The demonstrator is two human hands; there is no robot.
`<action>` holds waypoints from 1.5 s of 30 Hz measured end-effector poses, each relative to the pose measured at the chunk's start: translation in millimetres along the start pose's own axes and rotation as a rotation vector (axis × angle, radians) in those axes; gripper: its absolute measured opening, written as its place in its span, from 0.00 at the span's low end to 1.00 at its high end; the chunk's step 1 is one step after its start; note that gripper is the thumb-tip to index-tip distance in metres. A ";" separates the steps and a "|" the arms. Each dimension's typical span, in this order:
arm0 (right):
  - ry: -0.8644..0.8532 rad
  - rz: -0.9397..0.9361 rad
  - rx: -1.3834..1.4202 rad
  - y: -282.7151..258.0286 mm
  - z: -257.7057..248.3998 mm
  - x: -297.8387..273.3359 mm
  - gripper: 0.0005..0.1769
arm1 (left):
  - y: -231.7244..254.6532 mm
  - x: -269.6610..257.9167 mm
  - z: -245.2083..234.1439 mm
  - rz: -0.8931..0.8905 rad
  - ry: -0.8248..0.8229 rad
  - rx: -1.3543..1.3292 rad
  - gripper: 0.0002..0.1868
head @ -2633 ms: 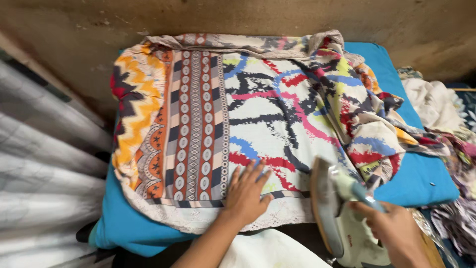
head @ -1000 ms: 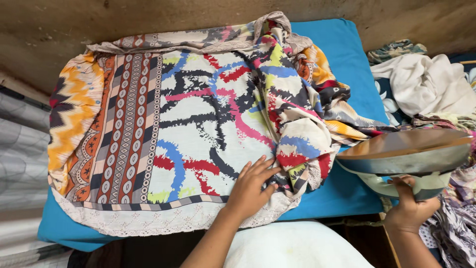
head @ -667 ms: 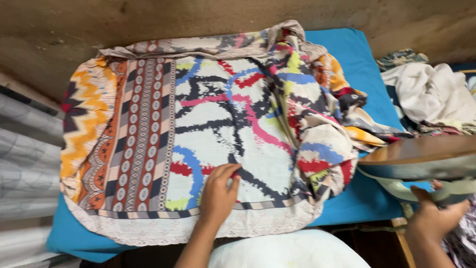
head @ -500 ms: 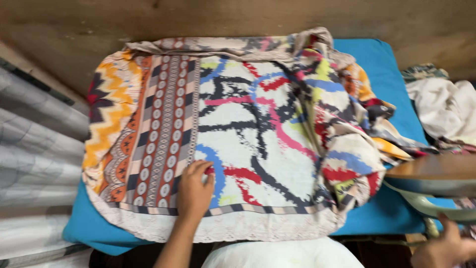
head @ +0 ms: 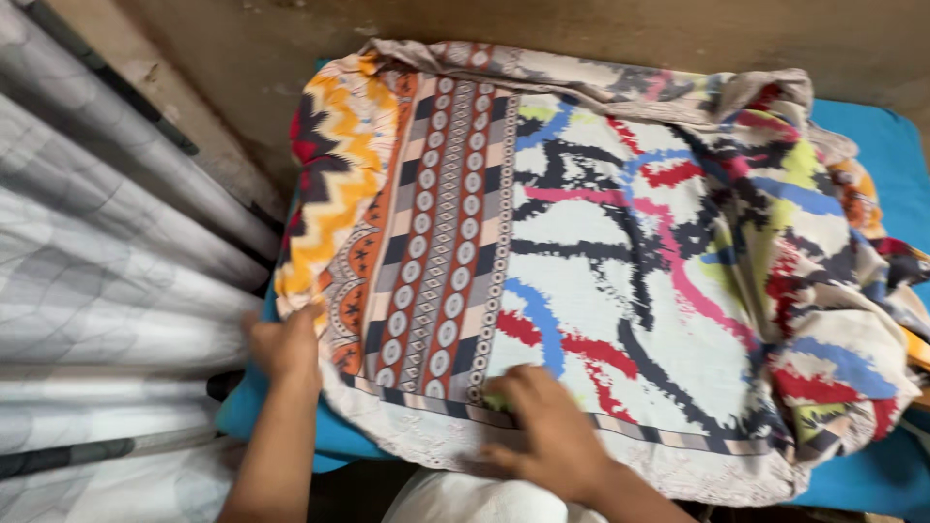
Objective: The person irons a large, colorful patterned cloth on a blue ironing board. They repeatedly smooth the fabric with their hands, reposition it, and use an electric iron to press different sections until the cloth is flat.
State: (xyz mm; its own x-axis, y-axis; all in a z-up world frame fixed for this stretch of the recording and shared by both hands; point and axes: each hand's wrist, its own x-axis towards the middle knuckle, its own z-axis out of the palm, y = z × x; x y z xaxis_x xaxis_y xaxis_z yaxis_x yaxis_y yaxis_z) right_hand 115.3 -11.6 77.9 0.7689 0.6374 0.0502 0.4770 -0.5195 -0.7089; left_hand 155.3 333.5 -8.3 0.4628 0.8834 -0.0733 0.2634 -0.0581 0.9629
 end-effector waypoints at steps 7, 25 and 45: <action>0.007 0.093 -0.074 21.2 72.7 38.1 0.17 | 91.5 15.1 17.5 -0.661 -0.688 -0.996 0.25; 0.638 0.707 -0.170 86.1 -162.8 -92.0 0.18 | 106.6 30.5 52.8 -0.120 -0.992 -0.506 0.31; 0.910 0.405 0.715 102.5 -247.3 -29.2 0.10 | 86.5 -84.3 145.0 0.631 -0.667 -0.075 0.06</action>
State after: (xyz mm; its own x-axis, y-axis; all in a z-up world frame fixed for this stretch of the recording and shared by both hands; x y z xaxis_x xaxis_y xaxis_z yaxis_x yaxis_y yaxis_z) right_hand 247.0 -224.2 177.8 0.9609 -0.2768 0.0066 0.0138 0.0240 -0.9996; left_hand 261.9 186.6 43.5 0.9001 0.2458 0.3596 -0.2489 -0.3874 0.8877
